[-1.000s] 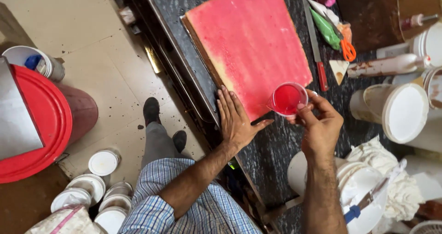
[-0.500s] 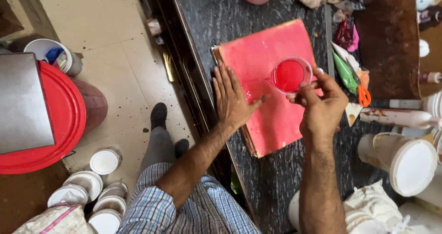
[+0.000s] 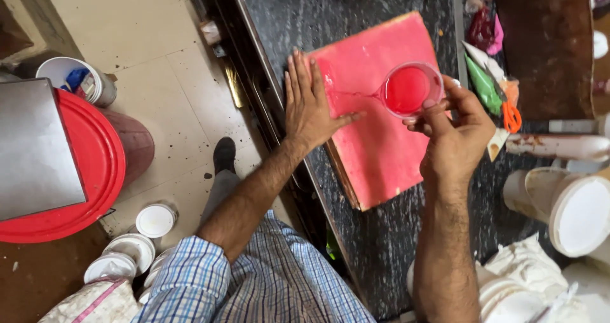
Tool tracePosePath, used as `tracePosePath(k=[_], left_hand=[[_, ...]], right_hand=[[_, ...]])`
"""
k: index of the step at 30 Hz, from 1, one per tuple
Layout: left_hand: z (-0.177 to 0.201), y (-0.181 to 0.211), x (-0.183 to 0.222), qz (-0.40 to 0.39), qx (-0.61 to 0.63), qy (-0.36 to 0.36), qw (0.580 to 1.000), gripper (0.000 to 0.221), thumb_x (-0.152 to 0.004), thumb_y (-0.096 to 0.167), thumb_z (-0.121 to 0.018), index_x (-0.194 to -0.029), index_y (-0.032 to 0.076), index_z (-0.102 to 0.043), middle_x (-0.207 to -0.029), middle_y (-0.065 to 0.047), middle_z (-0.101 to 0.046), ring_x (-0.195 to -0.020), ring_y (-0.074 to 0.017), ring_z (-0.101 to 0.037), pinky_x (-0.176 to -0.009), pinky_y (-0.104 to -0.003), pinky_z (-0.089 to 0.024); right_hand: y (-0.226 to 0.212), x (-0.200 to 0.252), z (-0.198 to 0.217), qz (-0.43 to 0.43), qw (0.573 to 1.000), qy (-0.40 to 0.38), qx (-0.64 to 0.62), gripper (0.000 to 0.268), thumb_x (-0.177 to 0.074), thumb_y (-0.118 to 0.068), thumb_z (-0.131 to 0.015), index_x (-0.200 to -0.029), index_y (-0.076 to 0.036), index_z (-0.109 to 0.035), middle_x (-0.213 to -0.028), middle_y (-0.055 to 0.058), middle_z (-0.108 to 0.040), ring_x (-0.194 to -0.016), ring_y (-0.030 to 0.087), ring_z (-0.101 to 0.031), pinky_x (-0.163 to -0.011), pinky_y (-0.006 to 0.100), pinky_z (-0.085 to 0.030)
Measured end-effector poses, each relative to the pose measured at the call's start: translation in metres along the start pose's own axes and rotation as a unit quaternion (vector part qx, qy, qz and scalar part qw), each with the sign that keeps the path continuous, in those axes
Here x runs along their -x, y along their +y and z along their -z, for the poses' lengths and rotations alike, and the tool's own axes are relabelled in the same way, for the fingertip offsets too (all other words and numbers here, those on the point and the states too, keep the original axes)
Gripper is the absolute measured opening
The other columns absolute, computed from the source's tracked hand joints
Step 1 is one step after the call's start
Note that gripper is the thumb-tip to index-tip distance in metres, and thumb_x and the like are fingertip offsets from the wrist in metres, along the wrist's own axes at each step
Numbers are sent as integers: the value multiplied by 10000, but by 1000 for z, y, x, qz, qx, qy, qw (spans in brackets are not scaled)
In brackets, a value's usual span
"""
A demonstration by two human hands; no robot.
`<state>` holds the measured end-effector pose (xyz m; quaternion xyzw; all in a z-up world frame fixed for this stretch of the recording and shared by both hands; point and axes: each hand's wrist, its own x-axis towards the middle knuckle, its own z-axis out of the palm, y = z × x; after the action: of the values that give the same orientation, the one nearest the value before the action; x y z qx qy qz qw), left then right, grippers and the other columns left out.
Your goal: Apply frosting to the surface of a rectangular cake and spread it evenly with a spatula, then add decorative red liquid.
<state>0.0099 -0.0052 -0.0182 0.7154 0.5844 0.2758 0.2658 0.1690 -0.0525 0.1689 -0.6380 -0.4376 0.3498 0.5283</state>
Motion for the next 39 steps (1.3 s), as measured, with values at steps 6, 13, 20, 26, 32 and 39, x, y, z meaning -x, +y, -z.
tracePosePath(k=[6,13,20,26,32,39], left_hand=[[-38,42,93,-66,46,60,995,1442,-753,837,-696,-1553,-186,-68,-1590,-485,32,-1548,-576,-10,-1275,-646,-82],[-72,97,182,-57,72,68,993,1431,-789,818,-674,-1528,-240,-57,-1609,-475,-2,-1558,-583,-54,-1288,-644,-98],[-86,114,191,1,45,28,999,1346,-822,788,-631,-1525,-225,-90,-1598,-486,-16,-1545,-577,-20,-1266,-640,-59],[-39,84,102,18,-79,-39,996,1103,-878,750,-572,-1576,-40,-251,-1645,-367,6,-1525,-544,28,-1211,-666,-10],[14,23,-10,-72,-134,-69,986,979,-909,772,-512,-1606,112,-315,-1685,-223,-93,-1534,-508,-4,-1207,-688,-38],[26,-45,-128,-305,-57,-310,899,1208,-824,826,-564,-1613,-9,-190,-1693,-227,-93,-1570,-422,-66,-1253,-548,-120]], right_hand=[[10,63,47,9,998,49,43,325,-995,87,-654,-1319,102,-630,-892,40,-603,-701,152,-683,-647,291,-612],[30,127,96,-5,993,102,60,303,-994,89,-661,-1297,98,-647,-878,35,-624,-701,127,-650,-639,263,-577],[28,133,113,-28,989,131,69,325,-965,86,-647,-1290,84,-653,-861,28,-626,-701,130,-681,-653,264,-606],[26,100,94,2,981,138,134,297,-989,76,-651,-1285,100,-651,-838,41,-632,-695,137,-674,-638,253,-568],[8,41,39,-5,983,140,119,321,-981,58,-644,-1299,102,-633,-883,35,-615,-712,144,-697,-634,268,-594],[6,-29,-5,-45,981,179,52,333,-968,60,-647,-1299,96,-629,-854,38,-611,-690,138,-687,-654,288,-637]])
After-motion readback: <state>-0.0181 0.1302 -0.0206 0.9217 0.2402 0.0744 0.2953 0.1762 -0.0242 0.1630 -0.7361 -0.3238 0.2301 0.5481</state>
